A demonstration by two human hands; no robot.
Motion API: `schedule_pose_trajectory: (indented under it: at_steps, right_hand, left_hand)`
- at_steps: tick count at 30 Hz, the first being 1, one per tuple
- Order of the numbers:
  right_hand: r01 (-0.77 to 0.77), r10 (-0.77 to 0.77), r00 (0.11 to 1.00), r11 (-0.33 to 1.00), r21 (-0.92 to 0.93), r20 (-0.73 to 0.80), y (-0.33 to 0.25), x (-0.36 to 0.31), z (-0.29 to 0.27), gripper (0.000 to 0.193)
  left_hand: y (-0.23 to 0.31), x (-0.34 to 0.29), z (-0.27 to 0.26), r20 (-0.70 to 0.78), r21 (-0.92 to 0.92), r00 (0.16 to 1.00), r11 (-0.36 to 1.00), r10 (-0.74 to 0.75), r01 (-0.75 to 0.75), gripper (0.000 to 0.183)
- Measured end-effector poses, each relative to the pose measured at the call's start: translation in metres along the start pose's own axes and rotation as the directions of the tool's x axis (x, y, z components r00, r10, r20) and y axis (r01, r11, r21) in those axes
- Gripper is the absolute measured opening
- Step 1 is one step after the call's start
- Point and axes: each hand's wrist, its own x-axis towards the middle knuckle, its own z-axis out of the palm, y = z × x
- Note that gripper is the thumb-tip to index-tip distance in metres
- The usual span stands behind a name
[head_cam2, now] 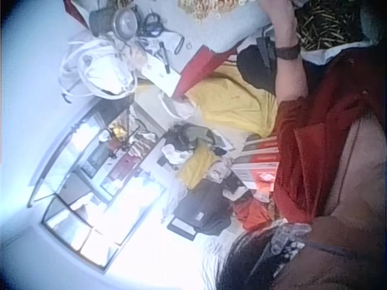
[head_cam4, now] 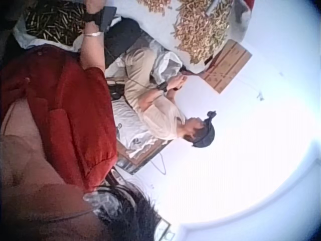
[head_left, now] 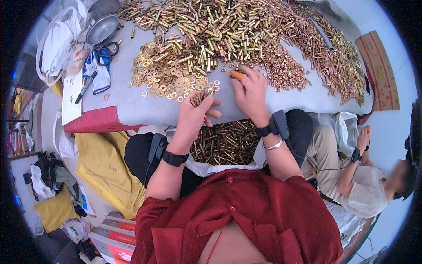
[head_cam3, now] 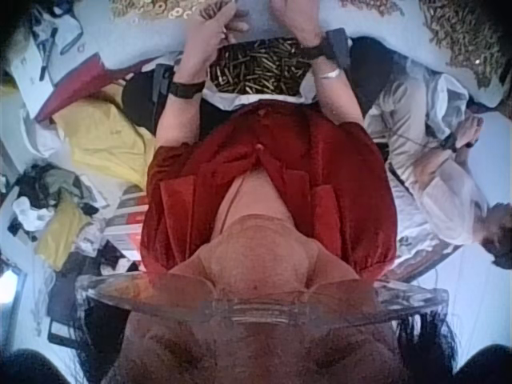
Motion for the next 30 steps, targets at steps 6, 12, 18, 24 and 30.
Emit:
schedule_pose_trajectory:
  at_steps: [6, 12, 18, 24, 30]
  right_hand:
    - [-0.102, 0.100, 0.995, 0.986, 0.135, 0.023, -0.001, 0.012, 0.002, 0.018]
    - [-0.018, 0.023, 0.993, 0.999, -0.049, 0.112, -0.012, 0.033, 0.028, 0.016]
    - [-0.101, 0.078, 0.989, 0.978, 0.184, 0.129, -0.025, 0.027, 0.004, 0.015]
    - [-0.360, 0.202, 0.926, 0.729, 0.582, 0.319, -0.053, 0.006, -0.014, 0.017]
    - [-0.683, 0.385, 0.722, 0.267, 0.680, 0.574, -0.048, -0.002, -0.023, 0.018]
  left_hand:
    - [0.004, -0.003, 0.004, -0.008, -0.020, 1.000, 1.000, -0.013, 0.013, 0.028]
    - [0.000, 0.001, 0.000, -0.018, -0.039, 0.999, 0.998, 0.045, -0.046, 0.027]
    - [0.003, -0.002, -0.001, -0.033, -0.012, 0.998, 0.999, 0.053, -0.053, 0.025]
    - [0.001, -0.002, 0.002, 0.002, 0.065, 0.999, 0.997, 0.036, -0.037, 0.024]
    - [0.000, -0.005, 0.006, 0.059, 0.062, 0.996, 0.996, 0.064, -0.068, 0.026]
